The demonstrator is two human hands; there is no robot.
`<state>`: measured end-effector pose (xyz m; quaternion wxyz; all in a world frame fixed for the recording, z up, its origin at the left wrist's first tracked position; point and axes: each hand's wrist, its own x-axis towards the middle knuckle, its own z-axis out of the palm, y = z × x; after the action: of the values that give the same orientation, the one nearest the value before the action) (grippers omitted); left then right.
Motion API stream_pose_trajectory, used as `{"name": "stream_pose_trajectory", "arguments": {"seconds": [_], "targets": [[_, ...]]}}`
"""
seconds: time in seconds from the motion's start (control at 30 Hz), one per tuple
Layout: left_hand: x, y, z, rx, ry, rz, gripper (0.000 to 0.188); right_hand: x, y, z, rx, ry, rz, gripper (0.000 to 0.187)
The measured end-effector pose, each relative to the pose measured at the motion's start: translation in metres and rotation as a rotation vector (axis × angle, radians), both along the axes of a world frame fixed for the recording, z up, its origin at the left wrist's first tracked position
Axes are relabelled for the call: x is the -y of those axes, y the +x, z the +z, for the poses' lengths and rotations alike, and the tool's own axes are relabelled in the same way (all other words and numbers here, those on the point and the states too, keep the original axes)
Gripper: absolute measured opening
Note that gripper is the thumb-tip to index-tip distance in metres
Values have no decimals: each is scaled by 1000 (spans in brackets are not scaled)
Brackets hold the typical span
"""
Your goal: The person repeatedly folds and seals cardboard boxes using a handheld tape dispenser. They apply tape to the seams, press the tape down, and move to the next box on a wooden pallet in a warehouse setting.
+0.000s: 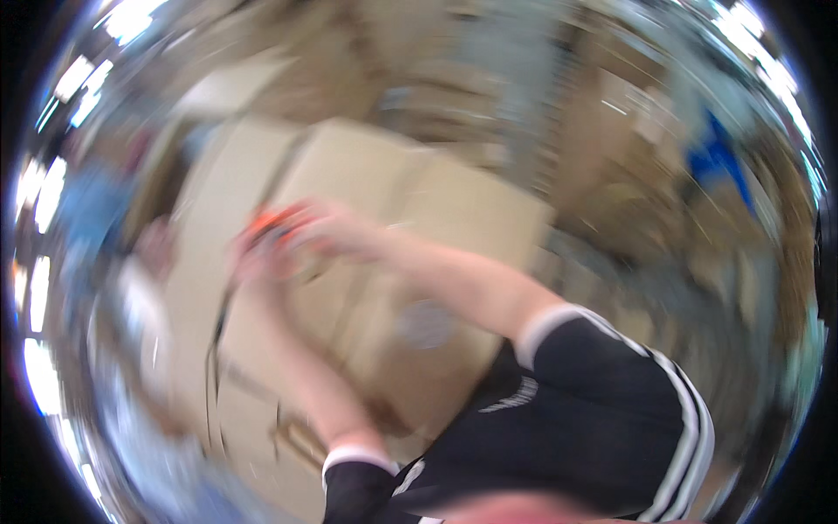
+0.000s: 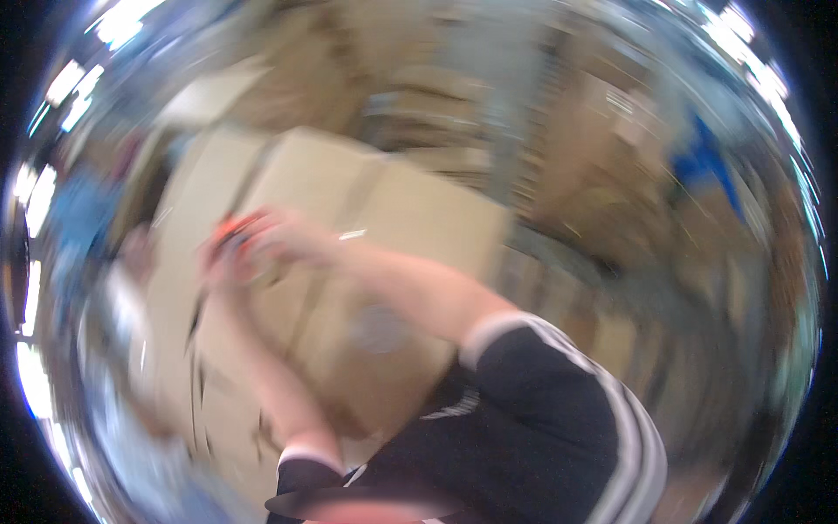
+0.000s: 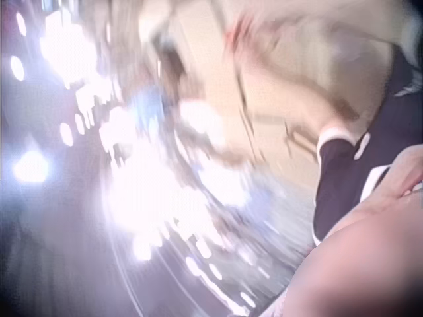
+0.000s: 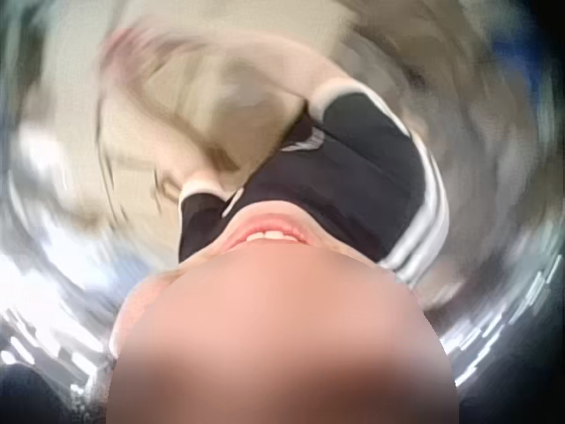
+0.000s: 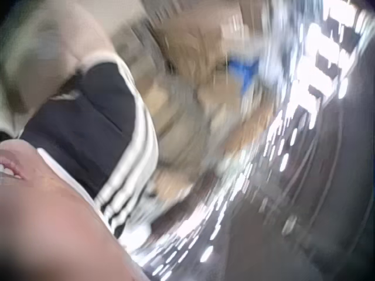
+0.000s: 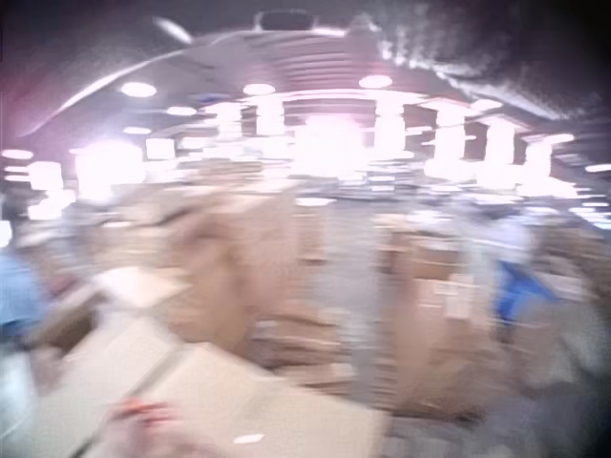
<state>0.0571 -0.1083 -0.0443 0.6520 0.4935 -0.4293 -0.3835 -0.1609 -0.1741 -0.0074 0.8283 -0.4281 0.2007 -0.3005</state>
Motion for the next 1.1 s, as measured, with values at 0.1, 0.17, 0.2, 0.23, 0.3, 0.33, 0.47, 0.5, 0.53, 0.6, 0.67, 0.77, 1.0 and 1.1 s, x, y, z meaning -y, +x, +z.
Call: {"name": "stream_pose_trajectory", "arguments": {"seconds": [0.1,0.17,0.2,0.23,0.3,0.33,0.47,0.5,0.53,0.6,0.67,0.77,1.0,1.1], "targets": [[-13,-29,15,445,76,394,22,0,-2,2,-23,-52,21,60],[-16,-39,22,345,90,418,16,5,-6,-1,-80,19,85,51],[-15,-41,25,313,3,362,14,8,-7,-2,-131,21,51,48],[-17,-40,28,303,87,377,13,8,-8,-4,-81,20,105,46],[-20,-38,35,309,156,339,13,9,-8,-6,-34,36,96,44],[-21,-36,38,382,119,359,12,8,-9,-6,2,33,100,43],[-25,-38,50,720,-114,437,8,7,-11,-1,141,130,204,44],[-24,-37,53,738,-150,414,7,8,-12,1,209,160,218,45],[-23,-37,54,774,-178,456,6,10,-12,3,166,184,209,47],[-21,-36,58,844,-236,484,5,12,-13,6,133,226,164,52],[-20,-35,59,853,-249,481,6,12,-14,7,192,239,221,58],[-21,-35,57,785,-196,470,8,9,-13,3,179,290,182,53],[-17,-29,46,833,-193,559,12,11,-4,-8,100,195,99,47],[-18,-28,43,779,-119,590,14,9,-5,-6,148,187,137,48]]}}
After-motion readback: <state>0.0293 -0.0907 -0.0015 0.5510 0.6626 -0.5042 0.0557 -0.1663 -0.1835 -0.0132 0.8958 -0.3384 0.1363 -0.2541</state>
